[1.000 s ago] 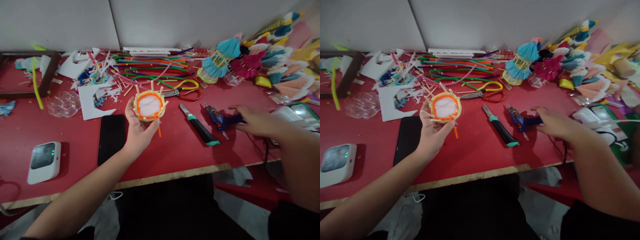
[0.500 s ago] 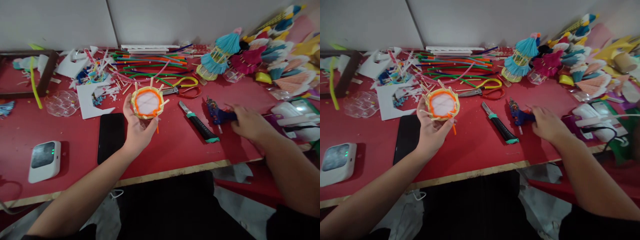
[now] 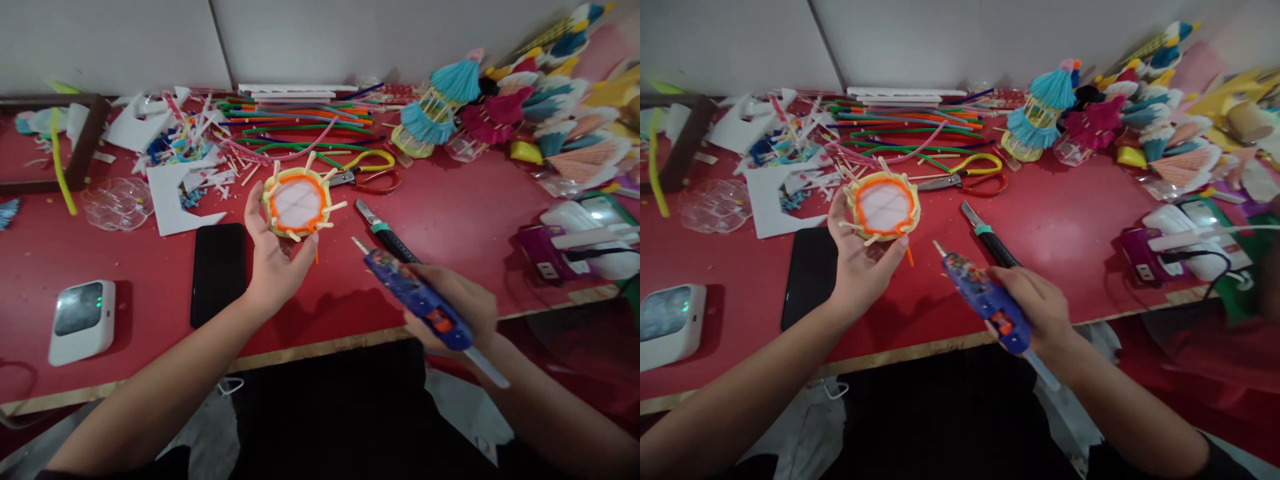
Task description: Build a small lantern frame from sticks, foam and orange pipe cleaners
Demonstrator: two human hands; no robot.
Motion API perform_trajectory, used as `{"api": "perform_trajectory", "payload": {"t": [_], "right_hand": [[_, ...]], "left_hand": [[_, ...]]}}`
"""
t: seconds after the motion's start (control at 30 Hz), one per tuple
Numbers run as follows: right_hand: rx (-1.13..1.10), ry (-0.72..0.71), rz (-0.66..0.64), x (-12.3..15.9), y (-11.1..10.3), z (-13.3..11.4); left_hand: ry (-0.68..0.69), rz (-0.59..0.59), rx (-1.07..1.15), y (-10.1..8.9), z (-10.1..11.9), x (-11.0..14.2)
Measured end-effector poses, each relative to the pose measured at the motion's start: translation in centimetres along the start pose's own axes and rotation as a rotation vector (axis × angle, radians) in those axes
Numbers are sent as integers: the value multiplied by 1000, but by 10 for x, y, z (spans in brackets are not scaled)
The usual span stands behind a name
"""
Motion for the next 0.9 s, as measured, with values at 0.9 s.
{"api": "perform_trajectory", "payload": {"t": [0.9], "right_hand": [[-154,-403,419,-33,-1,-46]], "left_hand": [[418,-96,-303,-9,-29,-6]]}}
Point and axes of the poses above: each hand's wrist, its own x-axis away from the middle knuckle, its own y-axis out of the palm, z = x × y, the point moved 2 cm from there along -x, towards the middle knuckle, and after that the axes turned 6 degrees about -y, right-handed, at the moved point
